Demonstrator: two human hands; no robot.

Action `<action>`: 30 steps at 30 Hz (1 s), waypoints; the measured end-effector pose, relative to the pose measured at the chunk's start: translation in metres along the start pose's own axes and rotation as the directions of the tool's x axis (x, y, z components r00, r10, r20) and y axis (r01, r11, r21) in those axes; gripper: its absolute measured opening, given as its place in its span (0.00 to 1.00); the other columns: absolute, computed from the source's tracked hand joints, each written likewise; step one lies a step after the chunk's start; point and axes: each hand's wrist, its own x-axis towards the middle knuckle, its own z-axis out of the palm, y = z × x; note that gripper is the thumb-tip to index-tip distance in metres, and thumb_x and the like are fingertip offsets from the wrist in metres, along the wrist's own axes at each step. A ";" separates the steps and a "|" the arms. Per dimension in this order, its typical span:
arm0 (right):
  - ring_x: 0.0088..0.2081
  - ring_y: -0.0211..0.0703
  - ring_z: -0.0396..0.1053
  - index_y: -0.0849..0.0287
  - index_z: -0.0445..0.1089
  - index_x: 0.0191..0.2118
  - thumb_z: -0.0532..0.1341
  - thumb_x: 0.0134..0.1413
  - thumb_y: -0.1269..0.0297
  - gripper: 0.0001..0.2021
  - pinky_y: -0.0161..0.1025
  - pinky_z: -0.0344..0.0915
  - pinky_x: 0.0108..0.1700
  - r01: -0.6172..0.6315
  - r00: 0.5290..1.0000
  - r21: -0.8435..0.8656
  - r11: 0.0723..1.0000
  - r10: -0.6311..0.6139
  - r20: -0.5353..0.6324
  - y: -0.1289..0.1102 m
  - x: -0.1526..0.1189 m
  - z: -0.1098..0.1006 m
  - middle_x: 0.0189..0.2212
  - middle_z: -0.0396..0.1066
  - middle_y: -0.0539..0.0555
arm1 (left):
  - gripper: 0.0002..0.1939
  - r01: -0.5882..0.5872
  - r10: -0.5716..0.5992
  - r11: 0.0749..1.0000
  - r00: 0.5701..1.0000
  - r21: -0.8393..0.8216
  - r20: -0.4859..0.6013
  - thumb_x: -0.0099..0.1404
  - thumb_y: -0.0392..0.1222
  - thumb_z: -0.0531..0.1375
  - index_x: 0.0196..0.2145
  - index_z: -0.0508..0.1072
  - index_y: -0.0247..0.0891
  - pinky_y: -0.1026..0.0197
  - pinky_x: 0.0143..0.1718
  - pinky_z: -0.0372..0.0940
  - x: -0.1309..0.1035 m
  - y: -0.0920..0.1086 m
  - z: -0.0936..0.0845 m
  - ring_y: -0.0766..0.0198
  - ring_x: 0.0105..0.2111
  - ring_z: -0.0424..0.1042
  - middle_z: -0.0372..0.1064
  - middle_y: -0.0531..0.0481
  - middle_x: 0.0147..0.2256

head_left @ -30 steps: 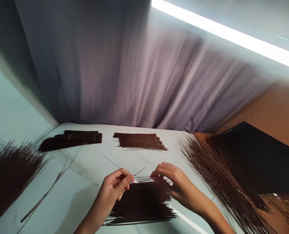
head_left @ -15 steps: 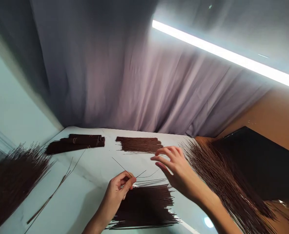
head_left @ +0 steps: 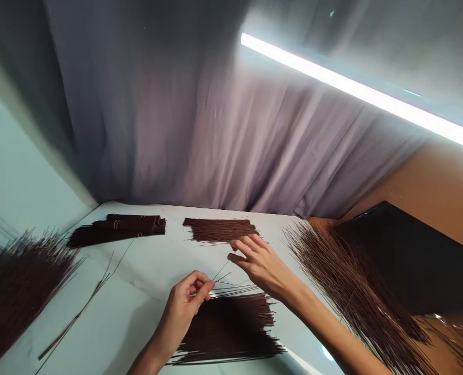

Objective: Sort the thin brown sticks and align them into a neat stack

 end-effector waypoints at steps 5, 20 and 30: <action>0.43 0.49 0.63 0.57 0.74 0.40 0.59 0.62 0.78 0.10 0.47 0.57 0.48 -0.176 0.979 0.078 0.981 0.182 -0.087 -0.012 -0.022 0.024 0.39 0.71 0.55 | 0.20 -0.020 0.020 0.999 1.000 0.027 -0.018 0.61 0.59 0.66 0.28 0.74 0.39 0.69 0.20 0.55 -0.004 0.006 0.004 0.68 0.21 0.62 0.66 0.55 0.24; 0.23 0.39 0.65 0.63 0.71 0.46 0.59 0.62 0.41 0.26 0.39 0.65 0.29 -0.445 0.317 0.843 -0.302 0.828 0.463 -0.067 -0.059 0.028 0.27 0.68 0.51 | 0.20 -0.049 0.054 0.995 0.997 0.085 -0.052 0.64 0.61 0.63 0.36 0.79 0.40 0.70 0.20 0.58 -0.004 -0.003 0.001 0.63 0.28 0.68 0.65 0.53 0.27; 0.25 0.36 0.63 0.61 0.71 0.33 0.60 0.62 0.43 0.23 0.32 0.64 0.25 -0.342 0.455 0.882 -0.325 0.764 0.458 -0.073 -0.032 0.032 0.24 0.64 0.48 | 0.18 -0.076 0.083 0.989 0.995 0.124 -0.049 0.65 0.58 0.63 0.36 0.82 0.41 0.67 0.27 0.68 -0.014 -0.001 0.018 0.60 0.29 0.72 0.70 0.51 0.29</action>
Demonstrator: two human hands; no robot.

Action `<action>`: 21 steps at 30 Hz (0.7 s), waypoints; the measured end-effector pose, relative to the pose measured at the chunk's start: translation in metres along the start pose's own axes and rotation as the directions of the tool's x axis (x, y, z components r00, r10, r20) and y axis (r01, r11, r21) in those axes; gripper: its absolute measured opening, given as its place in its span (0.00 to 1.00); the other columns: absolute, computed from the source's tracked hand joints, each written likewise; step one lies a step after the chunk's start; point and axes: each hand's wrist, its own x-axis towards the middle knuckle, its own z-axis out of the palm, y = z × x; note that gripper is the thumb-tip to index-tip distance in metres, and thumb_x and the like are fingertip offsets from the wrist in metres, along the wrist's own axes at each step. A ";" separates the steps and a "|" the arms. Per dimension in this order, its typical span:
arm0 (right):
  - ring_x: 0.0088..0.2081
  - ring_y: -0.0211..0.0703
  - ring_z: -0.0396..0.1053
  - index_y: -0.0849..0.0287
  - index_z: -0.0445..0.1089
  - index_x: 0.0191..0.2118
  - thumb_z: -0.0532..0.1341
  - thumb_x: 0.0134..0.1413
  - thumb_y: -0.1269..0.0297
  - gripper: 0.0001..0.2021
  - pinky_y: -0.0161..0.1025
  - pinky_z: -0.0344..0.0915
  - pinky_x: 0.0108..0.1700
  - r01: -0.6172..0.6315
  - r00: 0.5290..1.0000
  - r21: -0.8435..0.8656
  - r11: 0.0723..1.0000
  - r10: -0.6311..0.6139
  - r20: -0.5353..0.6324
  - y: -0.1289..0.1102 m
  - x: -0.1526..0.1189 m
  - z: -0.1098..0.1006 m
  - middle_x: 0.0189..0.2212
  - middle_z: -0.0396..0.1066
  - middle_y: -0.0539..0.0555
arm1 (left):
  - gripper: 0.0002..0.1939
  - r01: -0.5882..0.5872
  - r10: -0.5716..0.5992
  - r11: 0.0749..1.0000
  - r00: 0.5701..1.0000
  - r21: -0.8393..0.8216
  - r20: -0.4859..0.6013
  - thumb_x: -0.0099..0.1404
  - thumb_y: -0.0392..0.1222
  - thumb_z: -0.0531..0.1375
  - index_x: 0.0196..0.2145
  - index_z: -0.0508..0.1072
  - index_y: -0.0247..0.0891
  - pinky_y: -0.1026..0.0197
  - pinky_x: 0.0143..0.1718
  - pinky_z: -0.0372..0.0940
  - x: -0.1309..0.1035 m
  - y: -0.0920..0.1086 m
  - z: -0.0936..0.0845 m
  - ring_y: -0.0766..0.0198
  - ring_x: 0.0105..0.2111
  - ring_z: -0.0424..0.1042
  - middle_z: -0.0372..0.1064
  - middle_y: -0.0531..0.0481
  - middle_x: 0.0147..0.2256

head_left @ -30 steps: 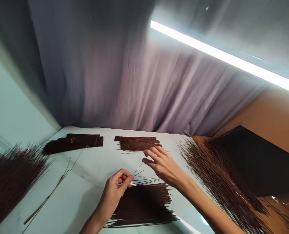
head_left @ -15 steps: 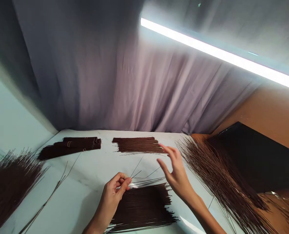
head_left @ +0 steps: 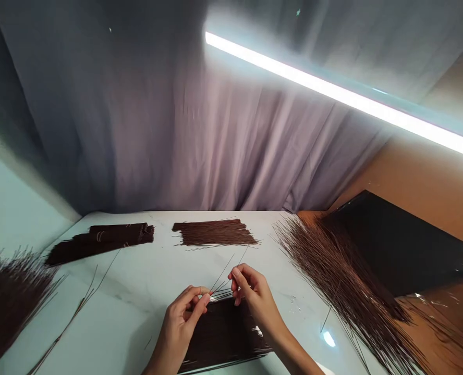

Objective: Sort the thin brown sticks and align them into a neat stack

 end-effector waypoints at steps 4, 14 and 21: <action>0.25 0.36 0.63 0.61 0.71 0.33 0.62 0.60 0.42 0.23 0.32 0.65 0.25 -0.015 1.000 0.018 1.000 0.015 0.008 0.005 -0.001 -0.005 0.24 0.64 0.48 | 0.18 -0.032 0.031 0.999 0.999 0.020 0.030 0.67 0.57 0.61 0.38 0.82 0.41 0.66 0.27 0.69 0.000 -0.003 0.001 0.60 0.30 0.73 0.73 0.48 0.31; 0.25 0.37 0.65 0.62 0.73 0.39 0.63 0.56 0.38 0.27 0.33 0.67 0.21 -0.080 0.993 0.117 0.990 0.089 -0.076 0.024 -0.016 0.012 0.28 0.66 0.50 | 0.22 -0.015 0.003 0.996 0.991 -0.087 -0.136 0.63 0.62 0.63 0.34 0.80 0.38 0.70 0.14 0.56 -0.002 -0.009 0.010 0.71 0.17 0.59 0.64 0.55 0.25; 0.27 0.38 0.65 0.61 0.77 0.34 0.65 0.57 0.43 0.22 0.31 0.64 0.24 -0.002 0.994 0.139 0.990 0.017 -0.107 0.038 -0.040 0.043 0.27 0.69 0.52 | 0.21 0.026 -0.020 0.977 0.999 -0.213 0.031 0.64 0.62 0.64 0.36 0.74 0.40 0.70 0.14 0.66 -0.008 -0.013 0.020 0.69 0.16 0.68 0.70 0.56 0.24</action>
